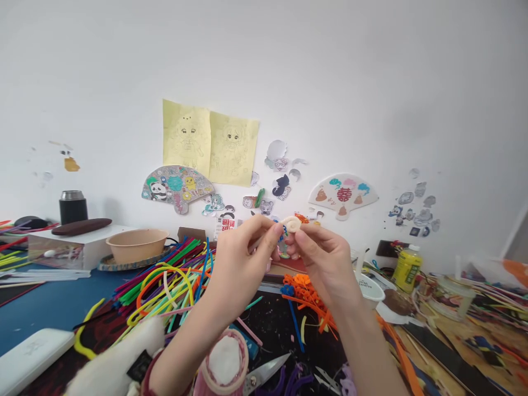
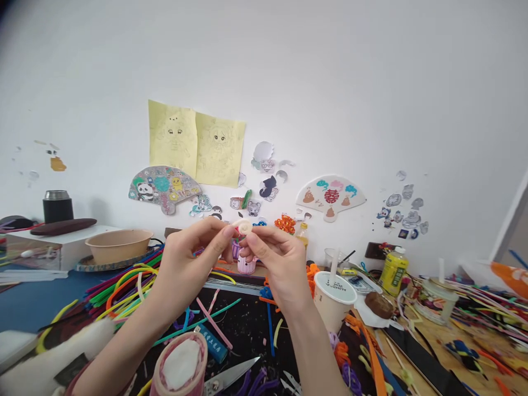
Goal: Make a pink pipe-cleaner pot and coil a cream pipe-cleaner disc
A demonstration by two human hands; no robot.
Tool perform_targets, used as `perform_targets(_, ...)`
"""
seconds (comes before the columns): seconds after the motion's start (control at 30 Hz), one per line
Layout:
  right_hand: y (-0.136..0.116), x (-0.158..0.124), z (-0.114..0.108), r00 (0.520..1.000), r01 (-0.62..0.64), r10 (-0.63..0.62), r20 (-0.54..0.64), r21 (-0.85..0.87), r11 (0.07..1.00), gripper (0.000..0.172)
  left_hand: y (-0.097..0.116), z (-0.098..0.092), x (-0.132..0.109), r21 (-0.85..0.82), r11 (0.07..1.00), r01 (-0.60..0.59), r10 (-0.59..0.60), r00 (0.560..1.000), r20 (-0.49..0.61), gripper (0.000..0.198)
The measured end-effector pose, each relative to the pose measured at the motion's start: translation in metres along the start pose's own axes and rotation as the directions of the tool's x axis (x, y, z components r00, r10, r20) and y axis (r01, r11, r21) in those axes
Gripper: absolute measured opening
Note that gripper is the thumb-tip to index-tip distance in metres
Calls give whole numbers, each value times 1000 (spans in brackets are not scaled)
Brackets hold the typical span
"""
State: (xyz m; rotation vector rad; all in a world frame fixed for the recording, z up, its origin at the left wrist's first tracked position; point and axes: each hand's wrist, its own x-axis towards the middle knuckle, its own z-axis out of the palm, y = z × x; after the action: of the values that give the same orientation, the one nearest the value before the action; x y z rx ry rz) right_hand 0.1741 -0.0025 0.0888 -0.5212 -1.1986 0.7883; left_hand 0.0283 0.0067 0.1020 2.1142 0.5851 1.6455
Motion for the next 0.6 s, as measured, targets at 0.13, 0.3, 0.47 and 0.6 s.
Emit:
perform_targets(0.13, -6, -1, -8, 998, 30, -26, 57, -77, 997, 10, 1, -9, 2, 116, 993, -12, 5, 998, 66, 26)
perform_targets(0.3, -14, -5, -9, 990, -25, 55, 133, -216, 976, 11, 5, -15, 0, 265, 962, -65, 35, 993, 115, 21)
perform_targets(0.47, -18, -6, -4, 962, -100, 165, 219, -280, 955, 18, 12, -29, -6, 448, 892, -66, 15, 993, 116, 17)
perform_targets(0.6, -11, -10, 6, 942, -106, 197, 270, -320, 942, 18, 21, -41, -38, 681, 724, -111, 121, 992, 33, 16)
